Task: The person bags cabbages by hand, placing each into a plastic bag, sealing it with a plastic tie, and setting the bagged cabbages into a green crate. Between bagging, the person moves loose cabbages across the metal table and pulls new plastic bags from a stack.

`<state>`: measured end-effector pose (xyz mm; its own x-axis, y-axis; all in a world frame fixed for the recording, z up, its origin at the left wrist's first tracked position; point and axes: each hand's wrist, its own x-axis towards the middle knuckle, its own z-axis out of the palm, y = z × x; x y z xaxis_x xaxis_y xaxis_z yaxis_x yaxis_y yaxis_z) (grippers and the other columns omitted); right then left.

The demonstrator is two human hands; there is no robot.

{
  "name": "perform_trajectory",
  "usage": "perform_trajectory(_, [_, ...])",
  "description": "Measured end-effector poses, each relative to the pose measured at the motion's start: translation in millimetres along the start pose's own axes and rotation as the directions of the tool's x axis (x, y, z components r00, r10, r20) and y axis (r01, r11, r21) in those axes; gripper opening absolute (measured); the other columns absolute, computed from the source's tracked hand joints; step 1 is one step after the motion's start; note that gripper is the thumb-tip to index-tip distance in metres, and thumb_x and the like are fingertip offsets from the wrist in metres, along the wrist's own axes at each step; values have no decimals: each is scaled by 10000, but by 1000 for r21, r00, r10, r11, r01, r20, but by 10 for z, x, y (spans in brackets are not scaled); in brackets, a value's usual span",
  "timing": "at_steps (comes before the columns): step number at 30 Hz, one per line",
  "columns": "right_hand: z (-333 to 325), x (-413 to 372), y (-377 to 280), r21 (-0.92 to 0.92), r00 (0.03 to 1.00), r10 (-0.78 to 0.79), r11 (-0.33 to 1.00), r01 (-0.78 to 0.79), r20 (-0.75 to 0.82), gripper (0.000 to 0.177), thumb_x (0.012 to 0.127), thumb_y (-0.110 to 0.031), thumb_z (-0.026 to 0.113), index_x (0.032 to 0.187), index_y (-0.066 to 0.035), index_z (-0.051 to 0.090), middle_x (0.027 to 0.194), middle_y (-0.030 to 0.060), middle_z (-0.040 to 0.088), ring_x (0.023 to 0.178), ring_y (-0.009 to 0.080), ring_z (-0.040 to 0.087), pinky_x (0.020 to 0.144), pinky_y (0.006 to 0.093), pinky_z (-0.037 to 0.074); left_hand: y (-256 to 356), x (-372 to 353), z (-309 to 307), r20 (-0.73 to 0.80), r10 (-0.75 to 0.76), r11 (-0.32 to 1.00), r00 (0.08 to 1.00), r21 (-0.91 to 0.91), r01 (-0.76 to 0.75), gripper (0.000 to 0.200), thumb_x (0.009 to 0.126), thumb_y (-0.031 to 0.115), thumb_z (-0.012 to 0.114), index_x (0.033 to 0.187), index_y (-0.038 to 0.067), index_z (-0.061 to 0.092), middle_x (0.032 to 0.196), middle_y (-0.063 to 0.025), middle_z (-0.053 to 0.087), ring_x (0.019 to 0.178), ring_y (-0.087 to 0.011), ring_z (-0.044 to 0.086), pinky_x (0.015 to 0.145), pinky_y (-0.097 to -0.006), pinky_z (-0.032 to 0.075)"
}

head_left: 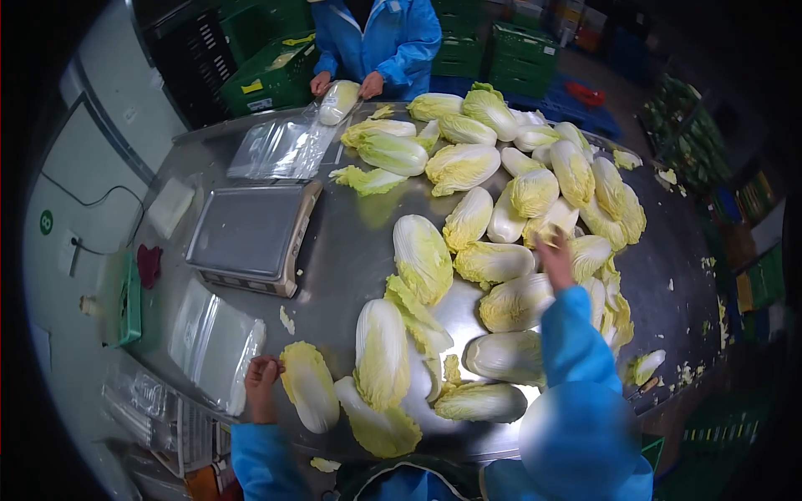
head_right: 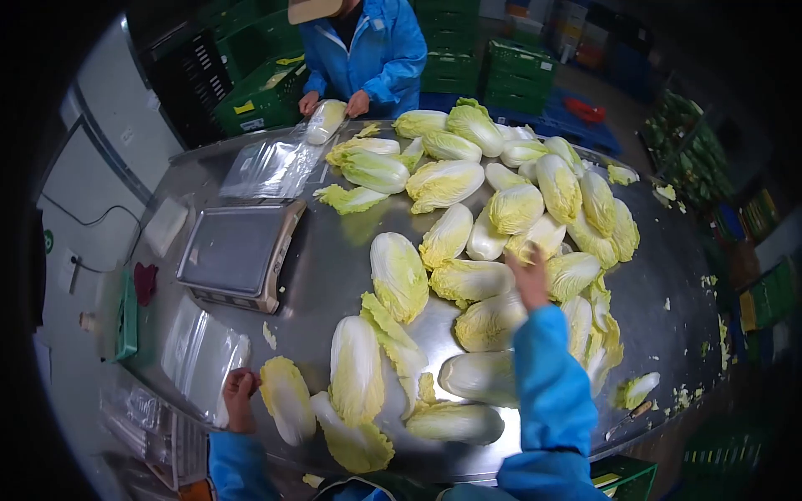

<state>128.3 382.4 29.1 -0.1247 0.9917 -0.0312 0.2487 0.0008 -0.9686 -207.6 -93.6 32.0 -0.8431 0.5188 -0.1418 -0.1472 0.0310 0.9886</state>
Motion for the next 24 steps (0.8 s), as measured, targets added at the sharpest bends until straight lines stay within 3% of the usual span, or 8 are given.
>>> perform_trajectory(2, [883, 212, 70, -303, 982, -184, 934, 188, 39, 964, 725, -624, 615, 1412, -60, 242, 1310, 280, 406, 1131, 372, 502, 965, 430, 378, -9, 10, 209, 35, 3, 1000, 999, -21, -3, 113, 867, 88, 566, 954, 16, 566, 841, -62, 610, 793, -132, 584, 751, -265, 474])
perform_trajectory(4, [1497, 120, -377, -571, 992, 115, 818, -69, 45, 969, 736, -578, 627, 1435, -93, 164, 1346, 308, 332, 1122, 424, 489, 960, 458, 377, 85, -64, 385, 158, 31, 998, 987, 57, -41, 112, 858, 76, 568, 944, 5, 565, 826, -64, 613, 789, -140, 581, 753, -268, 464])
perform_trajectory(8, [2059, 120, -130, -824, 989, 23, 550, -137, -149, 976, 716, -500, 677, 1437, -120, 139, 1365, 315, 273, 1075, 483, 487, 937, 480, 393, 132, -201, -27, 62, -26, 984, 998, 179, 14, 106, 861, 78, 557, 933, 0, 558, 841, -63, 610, 776, -143, 572, 753, -265, 456])
perform_trajectory(12, [1886, 266, -26, -732, 987, 27, 667, -137, -160, 936, 657, -329, 739, 1407, -104, 227, 1345, 304, 290, 1061, 475, 489, 898, 466, 430, -73, -201, -587, -244, -91, 994, 965, 30, 102, 112, 882, 101, 531, 931, 2, 550, 841, -58, 593, 764, -139, 563, 742, -252, 457])
perform_trajectory(15, [1645, 534, 281, -245, 996, -38, 969, 17, -81, 731, 682, -244, 713, 1303, -8, 405, 1259, 222, 477, 1100, 305, 531, 896, 431, 447, -4, -66, -540, -258, -66, 998, 964, -14, 65, 110, 890, 106, 519, 919, 5, 552, 826, -53, 584, 762, -132, 557, 735, -242, 457])
perform_trajectory(16, [1507, 525, 339, -250, 996, -41, 968, 20, -78, 731, 682, -244, 713, 1303, -8, 405, 1259, 222, 477, 1100, 305, 531, 896, 431, 447, 16, 0, -492, -260, -70, 998, 963, -19, 67, 110, 890, 106, 519, 919, 5, 552, 826, -53, 584, 762, -132, 557, 735, -242, 457])
perform_trajectory(18, [1270, 203, 51, 503, 914, 202, 783, -366, 352, 657, 738, -168, 659, 1311, 4, 388, 1231, 172, 528, 1103, 281, 541, 924, 409, 441, 100, 180, -342, -149, -4, 1000, 989, 5, 4, 170, 834, 138, 580, 917, -9, 564, 816, -71, 596, 768, -149, 556, 738, -284, 449])
perform_trajectory(24, [1807, -470, -523, 552, 698, -32, 640, -535, 715, 612, 793, -52, 553, 1360, 3, 331, 1240, 155, 530, 1128, 253, 532, 960, 374, 428, -466, 681, -625, -229, 95, 919, 969, 395, 3, 246, 795, 165, 665, 988, 35, 586, 883, -70, 603, 854, -162, 569, 771, -286, 441])
